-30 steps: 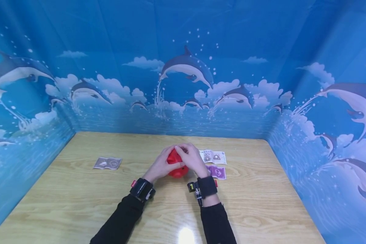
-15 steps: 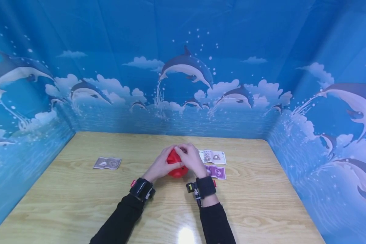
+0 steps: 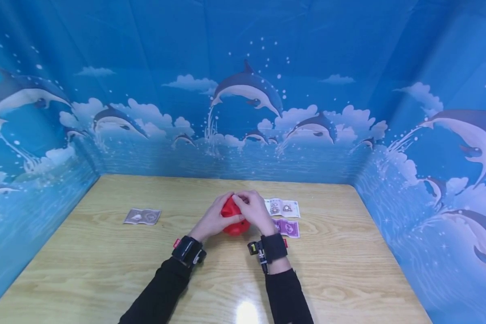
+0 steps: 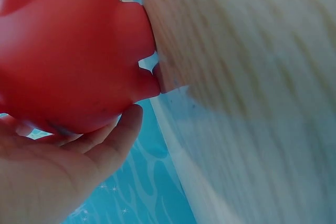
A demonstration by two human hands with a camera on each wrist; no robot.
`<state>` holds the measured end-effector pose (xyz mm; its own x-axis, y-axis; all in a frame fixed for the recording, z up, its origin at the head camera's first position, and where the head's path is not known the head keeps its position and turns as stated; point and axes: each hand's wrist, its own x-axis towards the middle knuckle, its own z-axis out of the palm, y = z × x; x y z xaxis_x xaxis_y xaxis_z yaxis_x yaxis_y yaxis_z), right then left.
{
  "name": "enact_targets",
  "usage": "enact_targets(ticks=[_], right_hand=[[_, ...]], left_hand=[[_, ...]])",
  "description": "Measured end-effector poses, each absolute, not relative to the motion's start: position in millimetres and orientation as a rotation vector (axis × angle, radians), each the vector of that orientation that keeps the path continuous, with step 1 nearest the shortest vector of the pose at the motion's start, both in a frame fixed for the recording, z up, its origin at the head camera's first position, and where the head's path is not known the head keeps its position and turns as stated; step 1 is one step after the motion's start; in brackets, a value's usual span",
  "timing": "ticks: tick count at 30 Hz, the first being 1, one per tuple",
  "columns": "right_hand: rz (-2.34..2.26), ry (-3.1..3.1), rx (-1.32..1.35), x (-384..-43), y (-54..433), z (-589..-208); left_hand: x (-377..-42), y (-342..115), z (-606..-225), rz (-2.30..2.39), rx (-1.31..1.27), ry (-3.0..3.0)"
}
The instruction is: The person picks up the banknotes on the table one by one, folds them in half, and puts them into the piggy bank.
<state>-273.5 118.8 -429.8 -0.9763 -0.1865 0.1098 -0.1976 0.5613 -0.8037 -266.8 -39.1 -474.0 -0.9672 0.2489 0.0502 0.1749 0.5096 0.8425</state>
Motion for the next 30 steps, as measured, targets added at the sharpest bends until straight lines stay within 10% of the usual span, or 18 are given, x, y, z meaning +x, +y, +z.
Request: enact_targets(ticks=[30], right_hand=[[1.416, -2.736, 0.325, -274.2, 117.8, -433.9]], left_hand=[[-266.7, -39.1, -473.9, 1.474, 0.366, 2.655]])
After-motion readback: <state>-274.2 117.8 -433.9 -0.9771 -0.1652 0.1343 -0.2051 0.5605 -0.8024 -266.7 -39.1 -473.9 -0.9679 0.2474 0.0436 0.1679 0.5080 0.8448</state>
